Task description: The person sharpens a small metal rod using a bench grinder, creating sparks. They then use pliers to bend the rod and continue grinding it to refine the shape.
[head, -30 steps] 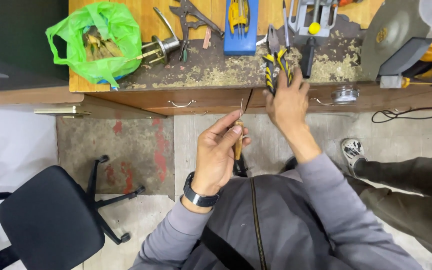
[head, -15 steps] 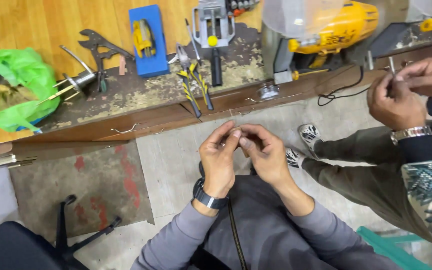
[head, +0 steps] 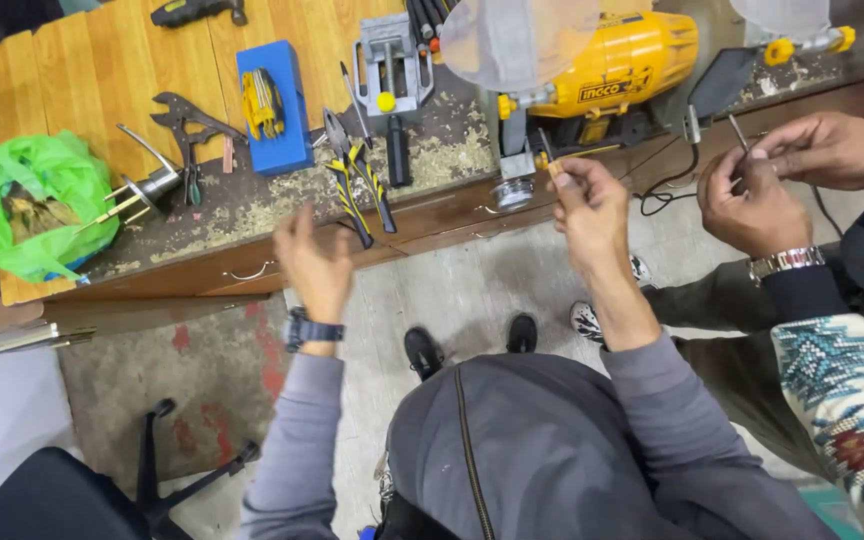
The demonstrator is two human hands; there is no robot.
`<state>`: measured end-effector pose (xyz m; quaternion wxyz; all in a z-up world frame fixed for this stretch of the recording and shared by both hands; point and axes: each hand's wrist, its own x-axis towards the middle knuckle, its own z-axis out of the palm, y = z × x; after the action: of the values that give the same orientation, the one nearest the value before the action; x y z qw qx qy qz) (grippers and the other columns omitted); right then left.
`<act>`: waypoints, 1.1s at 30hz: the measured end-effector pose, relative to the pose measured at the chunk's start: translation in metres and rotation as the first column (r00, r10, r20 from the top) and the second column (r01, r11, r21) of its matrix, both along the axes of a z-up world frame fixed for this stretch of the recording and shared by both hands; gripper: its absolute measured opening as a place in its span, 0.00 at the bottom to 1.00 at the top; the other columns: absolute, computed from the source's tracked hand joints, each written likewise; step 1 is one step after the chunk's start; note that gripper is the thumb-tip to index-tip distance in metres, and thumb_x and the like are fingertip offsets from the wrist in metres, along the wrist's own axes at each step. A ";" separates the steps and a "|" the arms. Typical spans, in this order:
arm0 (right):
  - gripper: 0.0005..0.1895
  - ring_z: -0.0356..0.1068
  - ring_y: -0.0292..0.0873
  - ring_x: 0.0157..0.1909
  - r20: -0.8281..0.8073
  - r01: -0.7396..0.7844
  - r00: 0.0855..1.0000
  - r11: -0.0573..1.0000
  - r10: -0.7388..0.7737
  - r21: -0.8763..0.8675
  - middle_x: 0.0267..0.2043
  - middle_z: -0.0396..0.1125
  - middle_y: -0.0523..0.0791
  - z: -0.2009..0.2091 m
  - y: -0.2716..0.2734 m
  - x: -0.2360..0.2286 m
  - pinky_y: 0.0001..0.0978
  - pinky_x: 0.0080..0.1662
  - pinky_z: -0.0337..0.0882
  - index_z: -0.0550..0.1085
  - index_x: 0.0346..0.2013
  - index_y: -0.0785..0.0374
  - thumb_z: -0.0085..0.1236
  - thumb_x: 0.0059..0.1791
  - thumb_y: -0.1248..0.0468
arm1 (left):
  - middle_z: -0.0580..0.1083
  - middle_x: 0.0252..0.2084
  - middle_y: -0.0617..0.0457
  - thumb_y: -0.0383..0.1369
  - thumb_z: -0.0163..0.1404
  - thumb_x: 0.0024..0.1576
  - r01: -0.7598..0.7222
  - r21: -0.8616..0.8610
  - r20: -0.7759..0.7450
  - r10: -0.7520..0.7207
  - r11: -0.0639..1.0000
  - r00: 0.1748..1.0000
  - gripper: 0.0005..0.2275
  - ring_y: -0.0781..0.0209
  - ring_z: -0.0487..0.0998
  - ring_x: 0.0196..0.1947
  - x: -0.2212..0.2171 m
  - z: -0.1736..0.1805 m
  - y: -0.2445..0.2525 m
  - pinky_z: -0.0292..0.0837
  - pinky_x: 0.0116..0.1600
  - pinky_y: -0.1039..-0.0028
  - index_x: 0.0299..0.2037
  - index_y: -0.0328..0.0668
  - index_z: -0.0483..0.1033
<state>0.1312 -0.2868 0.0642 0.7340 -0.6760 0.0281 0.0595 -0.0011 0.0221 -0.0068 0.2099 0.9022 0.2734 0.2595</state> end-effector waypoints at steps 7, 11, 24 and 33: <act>0.09 0.61 0.28 0.22 0.042 -0.044 0.998 0.998 0.043 0.033 0.31 0.67 0.46 -0.012 0.009 0.010 0.16 0.21 0.62 0.72 0.50 0.72 0.48 0.56 0.73 | 0.44 0.76 0.37 0.43 0.63 0.49 -0.154 0.122 -0.658 0.196 0.980 0.727 0.46 0.25 0.47 0.73 -0.001 -0.050 0.077 0.58 0.68 0.43 0.76 0.52 0.46; 0.09 0.61 0.28 0.22 0.054 -0.059 0.997 0.997 0.056 0.054 0.31 0.67 0.47 -0.016 0.009 0.011 0.16 0.22 0.63 0.73 0.50 0.74 0.48 0.56 0.74 | 0.33 0.76 0.29 0.40 0.58 0.54 -0.064 0.126 -0.815 0.140 0.990 0.563 0.49 0.19 0.34 0.73 0.003 -0.018 0.053 0.60 0.68 0.44 0.78 0.48 0.31; 0.08 0.61 0.28 0.22 0.009 -0.042 0.999 0.996 0.041 0.083 0.31 0.68 0.47 -0.014 0.013 0.007 0.16 0.21 0.64 0.73 0.48 0.70 0.48 0.56 0.73 | 0.31 0.75 0.28 0.47 0.62 0.52 -0.059 0.124 -0.848 0.137 0.990 0.512 0.55 0.21 0.31 0.73 0.006 -0.012 0.050 0.66 0.66 0.46 0.77 0.41 0.27; 0.08 0.60 0.30 0.22 -0.088 -0.017 0.995 0.961 0.042 0.275 0.31 0.66 0.48 -0.038 0.018 0.012 0.16 0.20 0.62 0.73 0.49 0.68 0.49 0.56 0.71 | 0.31 0.76 0.29 0.46 0.61 0.53 -0.070 0.117 -0.855 0.137 0.991 0.500 0.54 0.22 0.29 0.73 0.008 -0.004 0.044 0.66 0.67 0.46 0.78 0.41 0.28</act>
<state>0.1433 -0.2690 0.0266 0.8172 -0.5650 0.0438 0.1053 0.0068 0.0661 -0.0103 0.0003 0.9002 0.3860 -0.2015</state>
